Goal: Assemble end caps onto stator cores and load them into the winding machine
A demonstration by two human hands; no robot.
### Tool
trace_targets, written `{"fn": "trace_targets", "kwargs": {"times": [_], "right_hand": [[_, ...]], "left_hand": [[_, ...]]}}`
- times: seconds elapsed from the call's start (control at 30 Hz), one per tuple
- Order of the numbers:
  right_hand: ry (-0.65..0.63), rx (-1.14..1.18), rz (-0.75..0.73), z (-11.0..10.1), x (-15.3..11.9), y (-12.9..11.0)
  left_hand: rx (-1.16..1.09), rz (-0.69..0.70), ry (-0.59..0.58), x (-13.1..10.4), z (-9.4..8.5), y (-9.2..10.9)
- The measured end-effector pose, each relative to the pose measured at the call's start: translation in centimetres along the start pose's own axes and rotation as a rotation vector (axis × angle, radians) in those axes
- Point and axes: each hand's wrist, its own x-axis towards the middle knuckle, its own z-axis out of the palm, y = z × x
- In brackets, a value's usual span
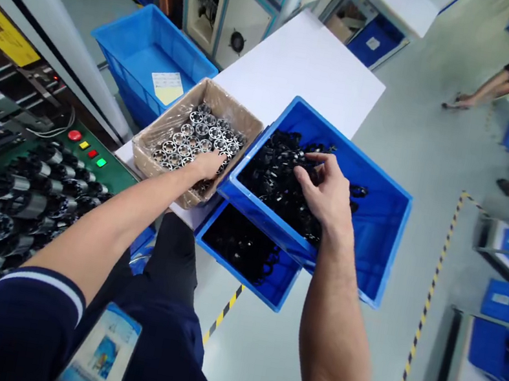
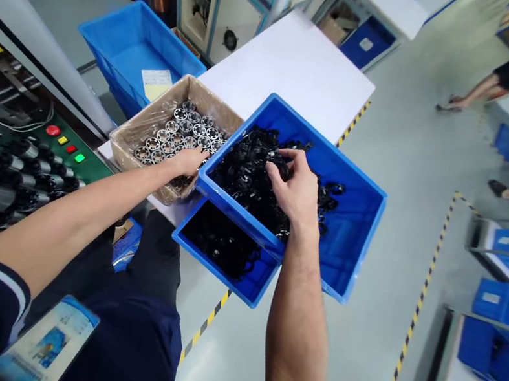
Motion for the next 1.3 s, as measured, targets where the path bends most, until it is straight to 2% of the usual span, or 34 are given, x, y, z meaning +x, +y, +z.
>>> {"fn": "trace_targets", "kwargs": {"times": [0.13, 0.23, 0.33, 0.47, 0.57, 0.67, 0.7, 0.77, 0.83, 0.9, 1.0, 1.17, 1.3], "right_hand": [[-0.058, 0.104, -0.072, 0.3, 0.1, 0.8], [-0.113, 0.217, -0.076, 0.9, -0.1, 1.6], [-0.082, 0.270, -0.072, 1.2, 0.1, 2.0], [0.109, 0.273, -0.067, 0.6, 0.3, 1.1], [0.245, 0.267, -0.106, 0.6, -2.3, -2.0], [0.243, 0.331, -0.276, 2.6, -9.6, -8.0], [0.197, 0.393, -0.361, 3.4, -12.7, -10.5], [-0.003, 0.562, -0.435, 4.7, -18.8, -15.6], [-0.138, 0.677, -0.491, 5.2, -23.3, -20.4], [-0.200, 0.734, -0.577, 5.2, -25.6, -23.9], [-0.235, 0.727, -0.647, 5.1, -26.3, -26.6], [-0.217, 0.648, -0.595, 5.2, -26.7, -27.5], [-0.206, 0.695, -0.566, 5.3, -27.4, -27.7]], "left_hand": [[-0.278, -0.005, 0.055, -0.7, -0.9, -0.9], [-0.585, -0.001, 0.121, -3.3, -2.2, -1.7], [-0.935, 0.046, 0.175, -8.2, -3.3, -2.0], [-1.298, 0.135, 0.265, -17.6, -3.1, -2.2], [-1.493, 0.161, 0.305, -25.7, -1.2, -2.3], [-1.717, 0.222, 0.293, -33.1, 1.2, -1.9], [-1.777, 0.244, 0.289, -35.3, 1.8, -1.6], [-1.848, 0.254, 0.300, -38.9, 2.8, -1.0], [-1.851, 0.216, 0.327, -41.7, 3.3, -0.6], [-1.786, 0.172, 0.363, -43.7, 3.8, -0.5], [-1.674, 0.181, 0.407, -45.8, 4.3, -0.6], [-1.574, 0.240, 0.452, -47.7, 4.4, -0.8], [-1.524, 0.243, 0.450, -48.2, 4.6, -1.1]]}}
